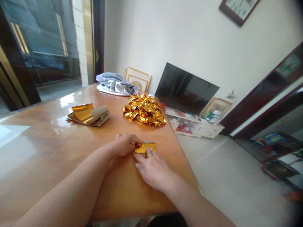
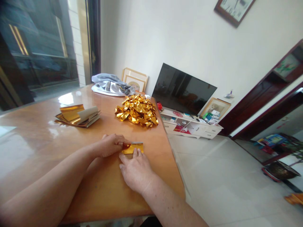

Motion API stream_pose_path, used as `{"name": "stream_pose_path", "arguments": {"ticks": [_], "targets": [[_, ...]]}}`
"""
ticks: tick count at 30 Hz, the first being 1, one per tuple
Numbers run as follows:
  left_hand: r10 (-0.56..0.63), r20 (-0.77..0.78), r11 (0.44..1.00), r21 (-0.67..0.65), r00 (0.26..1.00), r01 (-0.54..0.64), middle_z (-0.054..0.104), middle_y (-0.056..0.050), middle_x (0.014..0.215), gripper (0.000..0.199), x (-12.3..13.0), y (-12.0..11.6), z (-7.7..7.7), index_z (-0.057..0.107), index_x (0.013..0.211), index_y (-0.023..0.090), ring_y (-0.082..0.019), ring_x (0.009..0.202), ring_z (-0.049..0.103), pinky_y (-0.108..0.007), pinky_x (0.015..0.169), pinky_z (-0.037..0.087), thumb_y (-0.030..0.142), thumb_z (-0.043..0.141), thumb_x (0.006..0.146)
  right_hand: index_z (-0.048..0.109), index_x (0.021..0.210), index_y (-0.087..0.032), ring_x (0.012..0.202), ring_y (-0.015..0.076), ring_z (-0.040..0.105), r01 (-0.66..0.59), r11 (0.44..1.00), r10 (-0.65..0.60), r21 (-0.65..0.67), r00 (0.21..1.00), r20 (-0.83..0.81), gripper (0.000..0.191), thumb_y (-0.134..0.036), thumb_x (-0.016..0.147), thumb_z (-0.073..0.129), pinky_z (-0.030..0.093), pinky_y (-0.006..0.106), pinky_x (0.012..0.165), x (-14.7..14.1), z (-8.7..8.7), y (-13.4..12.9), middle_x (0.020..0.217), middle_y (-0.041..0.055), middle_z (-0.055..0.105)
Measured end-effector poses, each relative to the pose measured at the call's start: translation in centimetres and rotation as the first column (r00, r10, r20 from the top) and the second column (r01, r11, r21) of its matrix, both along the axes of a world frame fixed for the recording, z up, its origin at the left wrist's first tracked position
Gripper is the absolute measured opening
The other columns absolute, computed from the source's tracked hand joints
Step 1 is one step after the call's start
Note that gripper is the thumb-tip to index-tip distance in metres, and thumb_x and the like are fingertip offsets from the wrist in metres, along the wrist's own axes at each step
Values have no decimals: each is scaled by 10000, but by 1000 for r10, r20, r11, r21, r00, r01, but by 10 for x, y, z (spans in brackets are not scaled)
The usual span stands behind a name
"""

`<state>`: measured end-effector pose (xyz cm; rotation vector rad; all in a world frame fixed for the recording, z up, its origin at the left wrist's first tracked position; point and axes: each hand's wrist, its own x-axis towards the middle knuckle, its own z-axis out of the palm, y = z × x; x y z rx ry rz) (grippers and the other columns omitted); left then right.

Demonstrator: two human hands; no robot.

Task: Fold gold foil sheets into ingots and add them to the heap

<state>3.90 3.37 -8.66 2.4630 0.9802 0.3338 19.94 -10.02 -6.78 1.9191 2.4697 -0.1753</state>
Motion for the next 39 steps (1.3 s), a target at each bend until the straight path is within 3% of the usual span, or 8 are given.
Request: {"name": "stream_pose_path", "arguments": {"ticks": [5, 13, 19, 24, 27, 32, 39], "targets": [[27, 8, 999, 29, 1000, -27, 761, 14, 1109, 376, 3, -2, 2, 742, 1100, 345, -245, 1067, 634, -391, 923, 357, 219, 509, 832, 456, 1503, -307, 1392, 359, 440, -25, 999, 25, -27, 999, -25, 587, -592, 991, 422, 360, 542, 1104, -2, 7, -2, 1494, 177, 495], [145, 11, 964, 224, 989, -144, 762, -21, 971, 189, 21, -5, -8, 715, 949, 294, -252, 962, 621, -408, 851, 339, 322, 548, 866, 418, 1528, -297, 1446, 384, 368, 6, 1000, -7, -24, 999, -47, 628, -606, 981, 430, 306, 563, 1141, -1, 3, -6, 1555, 175, 430], [113, -37, 966, 239, 993, -101, 731, -40, 1022, 210, 21, -3, -11, 735, 937, 304, -257, 998, 605, -407, 836, 341, 325, 534, 882, 467, 1474, -268, 1351, 296, 496, 20, 1000, -22, -14, 994, -110, 510, -403, 983, 495, 386, 444, 1095, 9, 10, -4, 1505, 127, 499], [110, -52, 965, 245, 993, -94, 715, -55, 1023, 241, 21, -4, -10, 744, 947, 314, -257, 992, 608, -406, 829, 340, 334, 510, 893, 661, 1186, -224, 1079, 213, 640, 74, 997, -71, 14, 985, -157, 317, -285, 1001, 411, 458, 311, 928, 28, 18, 9, 1194, 77, 700], [105, -46, 963, 253, 993, -90, 710, -53, 1005, 249, 21, -5, -9, 748, 936, 319, -260, 984, 608, -415, 842, 337, 322, 503, 888, 695, 1067, -201, 1029, 207, 635, 151, 986, -140, 75, 982, -126, 311, -269, 1006, 398, 444, 298, 914, 36, 18, 21, 1105, 84, 719], [110, -43, 965, 246, 993, -97, 717, -48, 1001, 243, 22, -6, -7, 748, 933, 316, -257, 990, 608, -418, 852, 339, 314, 510, 881, 713, 1108, -198, 1089, 220, 577, 95, 990, -89, 101, 994, -61, 324, -266, 1011, 412, 413, 317, 977, 38, 11, 37, 1120, 97, 693], [114, -51, 960, 262, 992, -97, 695, -55, 972, 213, 23, -5, -9, 734, 907, 308, -265, 985, 594, -420, 844, 355, 324, 523, 883, 745, 1065, -227, 1030, 223, 565, 141, 979, -133, 150, 989, -63, 349, -301, 1025, 406, 429, 320, 934, 43, -4, 43, 1062, 93, 660]]}}
